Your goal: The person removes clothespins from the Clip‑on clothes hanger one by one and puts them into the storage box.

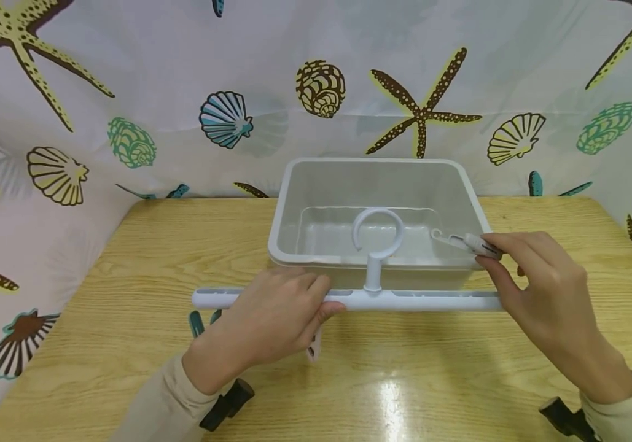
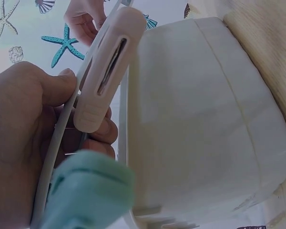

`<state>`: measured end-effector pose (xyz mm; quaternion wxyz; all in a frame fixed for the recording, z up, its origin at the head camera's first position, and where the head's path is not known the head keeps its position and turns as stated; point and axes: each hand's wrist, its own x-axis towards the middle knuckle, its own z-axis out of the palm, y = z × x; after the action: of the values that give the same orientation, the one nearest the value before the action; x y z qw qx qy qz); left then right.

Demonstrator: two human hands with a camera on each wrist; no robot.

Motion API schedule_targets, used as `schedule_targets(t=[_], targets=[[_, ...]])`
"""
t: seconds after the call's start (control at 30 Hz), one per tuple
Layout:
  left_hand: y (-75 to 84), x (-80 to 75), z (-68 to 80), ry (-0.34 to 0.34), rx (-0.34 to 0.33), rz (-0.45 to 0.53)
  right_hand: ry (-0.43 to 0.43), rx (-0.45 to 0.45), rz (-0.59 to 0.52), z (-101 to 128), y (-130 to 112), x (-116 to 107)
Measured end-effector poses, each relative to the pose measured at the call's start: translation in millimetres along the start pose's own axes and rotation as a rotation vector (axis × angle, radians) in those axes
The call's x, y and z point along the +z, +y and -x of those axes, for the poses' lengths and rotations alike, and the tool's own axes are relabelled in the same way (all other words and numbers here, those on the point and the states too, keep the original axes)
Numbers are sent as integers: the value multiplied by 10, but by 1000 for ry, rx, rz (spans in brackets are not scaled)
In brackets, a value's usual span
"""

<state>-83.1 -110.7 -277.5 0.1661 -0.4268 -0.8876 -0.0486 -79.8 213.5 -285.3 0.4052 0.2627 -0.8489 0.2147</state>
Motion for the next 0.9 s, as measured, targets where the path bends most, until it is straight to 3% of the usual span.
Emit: schedule_targets(t=[0.37,0.6,0.9], targets=[[-18,14,40,-7,-11,2,-7,4,13,-103,-25,87],[-12,24,41,-28,-11,-1,-29,19,-41,-134,23,121],[-11,39,45,-31,-15,1,-85,24,4,-194,52,148]])
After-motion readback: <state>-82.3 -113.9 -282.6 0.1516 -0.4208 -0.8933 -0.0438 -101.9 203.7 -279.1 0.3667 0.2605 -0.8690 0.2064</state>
